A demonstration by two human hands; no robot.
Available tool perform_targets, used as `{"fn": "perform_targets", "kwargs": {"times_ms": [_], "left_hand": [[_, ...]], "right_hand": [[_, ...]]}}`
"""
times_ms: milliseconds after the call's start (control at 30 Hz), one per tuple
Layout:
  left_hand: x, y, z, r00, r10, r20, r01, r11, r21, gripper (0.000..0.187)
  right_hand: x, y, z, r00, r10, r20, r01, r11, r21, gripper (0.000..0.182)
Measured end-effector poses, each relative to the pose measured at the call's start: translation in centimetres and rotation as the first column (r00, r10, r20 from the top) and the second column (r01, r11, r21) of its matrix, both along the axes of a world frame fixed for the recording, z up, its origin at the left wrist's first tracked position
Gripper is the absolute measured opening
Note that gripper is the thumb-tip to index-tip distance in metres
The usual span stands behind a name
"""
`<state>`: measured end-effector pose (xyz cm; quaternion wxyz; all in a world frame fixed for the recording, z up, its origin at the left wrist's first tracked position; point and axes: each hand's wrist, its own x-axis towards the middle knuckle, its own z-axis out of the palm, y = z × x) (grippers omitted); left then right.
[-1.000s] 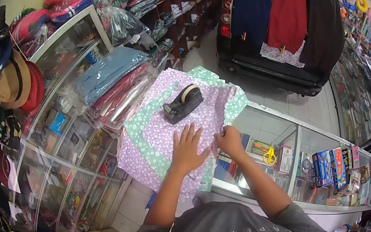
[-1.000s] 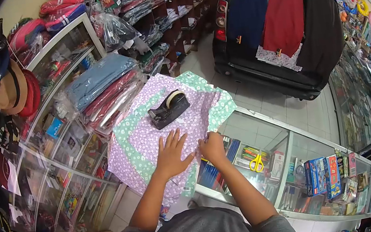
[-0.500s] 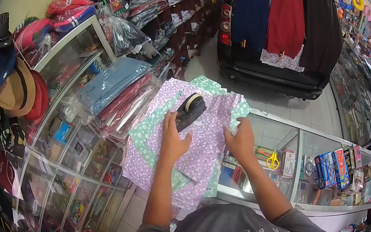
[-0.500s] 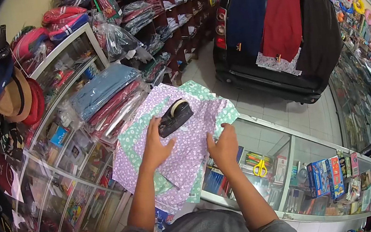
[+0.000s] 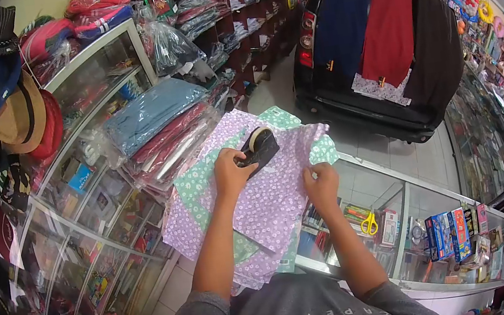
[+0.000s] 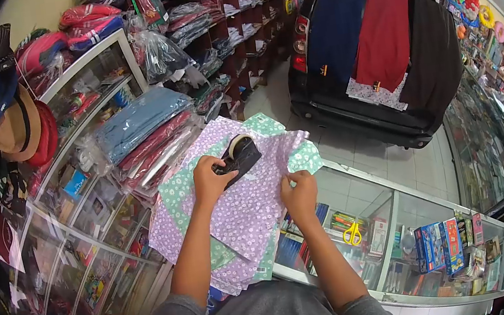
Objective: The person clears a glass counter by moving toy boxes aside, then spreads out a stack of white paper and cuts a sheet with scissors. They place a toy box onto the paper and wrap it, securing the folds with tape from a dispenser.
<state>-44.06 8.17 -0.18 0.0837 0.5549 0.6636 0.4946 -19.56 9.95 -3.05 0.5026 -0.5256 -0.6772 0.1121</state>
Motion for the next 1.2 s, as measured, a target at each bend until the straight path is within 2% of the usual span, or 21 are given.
{"fn": "perform_targets", "kwargs": {"times_ms": [33, 100, 133, 167, 233, 267, 367, 433, 533, 633, 700, 767, 833, 900, 933, 967, 1033, 1100, 1133, 1167, 1200], "left_hand": [[-0.1, 0.1, -0.3, 1.000, 0.001, -0.003, -0.001, 1.000, -0.003, 0.046], [0.1, 0.0, -0.9, 0.978, 0.123, -0.167, -0.092, 0.978, 0.185, 0.070], [0.4, -0.2, -1.2, 0.960, 0.172, -0.219, -0.137, 0.977, 0.166, 0.098], [0.3, -0.4, -1.3, 0.960, 0.171, -0.222, -0.136, 0.977, 0.165, 0.098], [0.4, -0.9, -0.3, 0.999, 0.034, 0.023, -0.030, 0.987, -0.159, 0.110], [0.0, -0.7, -0.4, 0.999, -0.012, 0.032, 0.018, 0.986, -0.167, 0.116], [0.1, -0.9, -0.1, 0.995, 0.002, 0.104, 0.006, 0.997, -0.077, 0.117], [-0.1, -1.0, -0.2, 0.990, 0.030, 0.138, -0.022, 0.998, -0.055, 0.116], [-0.3, -1.1, -0.4, 0.948, 0.153, 0.278, -0.171, 0.984, 0.042, 0.112], [-0.3, -1.4, -0.7, 0.940, 0.231, 0.253, -0.254, 0.965, 0.063, 0.111], [-0.4, -2.0, -0.5, 0.941, 0.199, 0.275, -0.221, 0.974, 0.050, 0.111], [-0.6, -2.2, -0.8, 0.939, 0.166, 0.300, -0.186, 0.982, 0.040, 0.110], [-0.9, -1.9, -2.2, 0.971, 0.115, 0.208, -0.126, 0.991, 0.039, 0.109], [-0.9, -2.0, -2.5, 0.978, 0.098, 0.186, -0.097, 0.995, -0.012, 0.105], [-0.8, -2.0, -2.4, 0.988, 0.098, 0.123, -0.093, 0.995, -0.045, 0.104], [-0.8, -2.1, -2.2, 0.994, 0.094, 0.059, -0.089, 0.993, -0.075, 0.102], [-0.8, -2.6, -2.0, 0.991, 0.037, 0.132, -0.015, 0.986, -0.166, 0.107], [-0.5, -3.2, -3.0, 0.994, 0.090, -0.068, -0.090, 0.996, -0.007, 0.120], [0.3, -4.2, -2.3, 0.988, 0.121, -0.092, -0.126, 0.991, -0.051, 0.128], [1.0, -5.3, -1.5, 0.989, 0.116, -0.090, -0.120, 0.992, -0.042, 0.128], [1.8, -6.5, -0.4, 0.984, 0.101, -0.150, -0.102, 0.995, -0.003, 0.122]], "right_hand": [[0.0, 0.2, 0.0, 1.000, 0.001, -0.003, -0.001, 1.000, -0.003, 0.019], [-0.2, 0.1, 0.0, 0.963, 0.038, -0.265, -0.065, 0.994, -0.091, 0.018], [-0.1, -0.2, 0.4, 0.973, 0.070, -0.218, -0.085, 0.995, -0.058, 0.018], [-0.3, -0.4, 0.3, 0.973, 0.070, -0.220, -0.085, 0.995, -0.060, 0.018], [-0.6, -0.6, 0.0, 0.980, 0.049, -0.193, -0.077, 0.987, -0.142, 0.019], [-0.6, -0.6, -0.3, 0.980, 0.050, -0.195, -0.078, 0.987, -0.140, 0.019], [-0.4, -0.4, -0.5, 0.983, 0.038, -0.179, -0.056, 0.994, -0.096, 0.019], [-0.1, -0.9, 0.6, 0.969, 0.032, -0.246, -0.059, 0.993, -0.105, 0.019], [1.3, -2.3, 3.0, 0.952, 0.023, -0.305, -0.061, 0.992, -0.114, 0.021], [4.6, -2.7, 2.6, 0.939, -0.009, -0.343, -0.054, 0.983, -0.174, 0.024], [7.3, -3.2, 2.5, 0.920, -0.094, -0.382, -0.027, 0.953, -0.301, 0.025], [9.6, -4.0, 2.0, 0.826, -0.141, -0.546, -0.007, 0.966, -0.260, 0.039], [11.6, -6.4, 5.4, 0.781, -0.283, -0.556, 0.059, 0.921, -0.386, 0.052], [14.9, -7.3, 4.8, 0.816, -0.283, -0.505, 0.128, 0.939, -0.320, 0.053], [15.5, -7.9, 5.4, 0.738, -0.370, -0.565, 0.170, 0.911, -0.375, 0.051], [16.8, -8.2, 5.2, 0.737, -0.372, -0.563, 0.173, 0.910, -0.376, 0.051], [19.5, -9.0, 5.2, 0.784, -0.396, -0.477, 0.262, 0.909, -0.324, 0.050], [20.6, -10.5, 6.5, 0.773, -0.328, -0.543, 0.232, 0.943, -0.239, 0.048], [21.6, -11.1, 6.6, 0.799, -0.309, -0.516, 0.253, 0.951, -0.176, 0.050], [22.4, -11.3, 6.6, 0.822, -0.294, -0.487, 0.274, 0.955, -0.113, 0.052], [22.9, -11.0, 6.2, 0.769, -0.285, -0.572, 0.328, 0.944, -0.028, 0.046]]}}
